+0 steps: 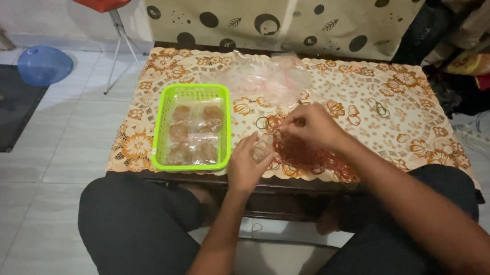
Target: Securing small plastic bags with rubber bands and placing them into a green basket.
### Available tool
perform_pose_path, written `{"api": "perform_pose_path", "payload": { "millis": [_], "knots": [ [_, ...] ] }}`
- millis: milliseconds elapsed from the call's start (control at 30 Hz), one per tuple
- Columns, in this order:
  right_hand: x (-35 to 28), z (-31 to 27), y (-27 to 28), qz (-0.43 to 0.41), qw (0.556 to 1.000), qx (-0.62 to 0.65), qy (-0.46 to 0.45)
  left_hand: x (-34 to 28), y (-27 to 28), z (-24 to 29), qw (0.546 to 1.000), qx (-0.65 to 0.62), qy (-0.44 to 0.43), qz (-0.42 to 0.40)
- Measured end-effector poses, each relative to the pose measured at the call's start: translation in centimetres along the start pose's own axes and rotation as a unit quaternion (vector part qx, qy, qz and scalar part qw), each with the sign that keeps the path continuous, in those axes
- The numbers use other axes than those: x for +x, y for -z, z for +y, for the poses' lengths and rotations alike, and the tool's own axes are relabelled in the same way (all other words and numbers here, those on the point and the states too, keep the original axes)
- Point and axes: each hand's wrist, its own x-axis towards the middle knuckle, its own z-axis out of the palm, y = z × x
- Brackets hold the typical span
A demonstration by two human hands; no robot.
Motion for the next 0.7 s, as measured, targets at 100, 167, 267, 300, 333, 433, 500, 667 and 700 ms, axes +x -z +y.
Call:
{"api": "perform_pose_path", "payload": {
  "millis": [100,167,267,300,333,433,500,667,700],
  "knots": [
    [0.7,2.2,-2.3,0.0,1.0,-0.007,-0.018,0.1,-0.4,-0.1,1.0,0.006,-0.015,0.007],
    [0.7,1.1,-2.2,-0.013,0.999,-0.027,-0.013,0.2,0.0,0.6,1.0,0.0,-0.025,0.001],
    [0.5,0.0,-2.0,-0.044,0.998,-0.038,-0.009,0.3,0.4,1.6,0.999,-0.004,-0.04,-0.007],
    [0.2,-0.3,-1.9,-0.061,0.998,-0.028,-0.012,0.3,0.6,2.0,0.999,-0.002,-0.042,-0.012],
    [0.5,0.2,-2.3,-0.061,0.998,-0.029,-0.01,0.2,0.3,1.8,0.999,-0.001,-0.043,-0.011],
    [0.8,0.4,-2.9,-0.053,0.996,-0.065,0.009,0.0,-0.2,1.8,0.999,0.024,-0.046,0.004],
    [0.2,-1.6,-2.5,-0.058,0.994,-0.088,-0.017,0.0,0.0,2.2,0.998,0.025,-0.056,0.002],
    [0.6,0.1,-3.0,0.001,0.998,-0.054,0.023,0.2,0.4,2.3,1.0,0.001,-0.024,-0.009],
    [0.8,0.3,-2.8,0.014,0.999,-0.034,0.038,0.4,0.3,1.8,1.0,-0.002,-0.022,-0.002]
  ]
}}
